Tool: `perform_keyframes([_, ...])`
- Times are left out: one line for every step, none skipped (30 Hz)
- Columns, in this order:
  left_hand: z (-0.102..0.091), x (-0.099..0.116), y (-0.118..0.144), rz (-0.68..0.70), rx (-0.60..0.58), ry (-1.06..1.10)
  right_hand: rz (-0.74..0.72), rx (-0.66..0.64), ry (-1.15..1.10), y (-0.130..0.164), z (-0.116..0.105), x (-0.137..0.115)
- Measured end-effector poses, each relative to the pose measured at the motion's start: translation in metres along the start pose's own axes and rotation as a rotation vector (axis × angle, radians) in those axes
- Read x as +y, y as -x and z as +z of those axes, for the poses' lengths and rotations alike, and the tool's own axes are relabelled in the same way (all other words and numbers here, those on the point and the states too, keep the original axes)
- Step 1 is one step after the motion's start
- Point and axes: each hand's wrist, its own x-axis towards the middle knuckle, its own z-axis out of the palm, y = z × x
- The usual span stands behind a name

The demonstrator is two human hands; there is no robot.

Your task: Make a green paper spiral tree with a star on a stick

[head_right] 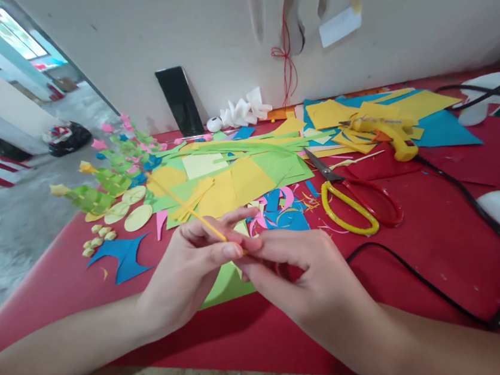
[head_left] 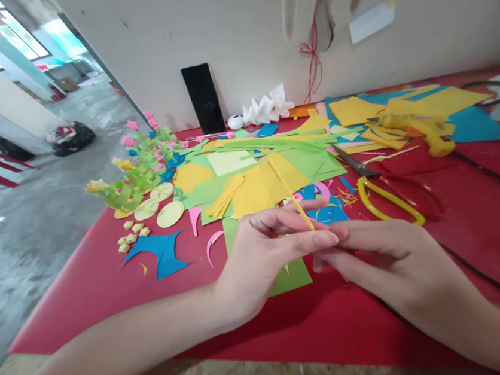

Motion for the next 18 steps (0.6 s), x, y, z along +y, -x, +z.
perform_keyframes([-0.0002,0.0005,-0.0001,0.011,-0.004,-0.006,-0.008,0.006,0.007,-0.0001,-0.001,-0.0002])
perform_keyframes([-0.0005,0.0009,0.0,0.022,-0.005,-0.016,-0.017,0.014,0.015,-0.0002,-0.0019,-0.0004])
perform_keyframes([-0.0008,0.0012,0.0,0.03,-0.002,-0.025,-0.025,0.021,0.025,-0.0004,-0.0025,-0.0008])
perform_keyframes([-0.0012,0.0014,0.0001,0.032,0.003,-0.032,-0.031,0.03,0.033,-0.0006,-0.0028,-0.0012])
perform_keyframes([-0.0015,0.0014,0.0,0.029,0.008,-0.031,-0.032,0.035,0.038,-0.0009,-0.0029,-0.0017])
perform_keyframes([-0.0018,0.0014,-0.0001,0.024,0.015,-0.028,-0.026,0.042,0.038,-0.0013,-0.0028,-0.0022])
perform_keyframes([-0.002,0.0012,-0.0003,0.015,0.023,-0.023,-0.012,0.05,0.031,-0.0018,-0.0026,-0.0028])
perform_keyframes([-0.0021,0.001,-0.0007,0.004,0.034,-0.018,0.01,0.058,0.014,-0.0023,-0.0023,-0.0034])
perform_keyframes([-0.0021,0.0008,-0.0011,-0.005,0.048,-0.018,0.034,0.068,-0.008,-0.0028,-0.0021,-0.004])
perform_keyframes([-0.0019,0.0006,-0.0017,-0.012,0.062,-0.023,0.058,0.079,-0.025,-0.0032,-0.0021,-0.0046])
perform_keyframes([-0.0017,0.0005,-0.0022,-0.015,0.076,-0.03,0.075,0.084,-0.03,-0.0034,-0.0021,-0.0051])
perform_keyframes([-0.0014,0.0004,-0.0027,-0.015,0.082,-0.038,0.081,0.092,-0.018,-0.0034,-0.0021,-0.0056])
perform_keyframes([-0.0011,0.0003,-0.003,-0.009,0.085,-0.045,0.068,0.108,0.012,-0.0031,-0.0022,-0.0058])
perform_keyframes([-0.0009,0.0003,-0.0031,0.001,0.086,-0.055,0.039,0.131,0.064,-0.0025,-0.0022,-0.006])
perform_keyframes([-0.0006,0.0005,-0.0029,0.011,0.083,-0.066,-0.005,0.161,0.132,-0.0018,-0.0022,-0.006])
perform_keyframes([-0.0005,0.0008,-0.0025,0.022,0.077,-0.078,-0.06,0.2,0.207,-0.0009,-0.0022,-0.0058])
perform_keyframes([-0.0004,0.0012,-0.0019,0.034,0.071,-0.095,-0.122,0.245,0.279,0.0002,-0.0023,-0.0056])
perform_keyframes([-0.0004,0.0016,-0.0012,0.046,0.065,-0.116,-0.176,0.281,0.345,0.0014,-0.0024,-0.0054])
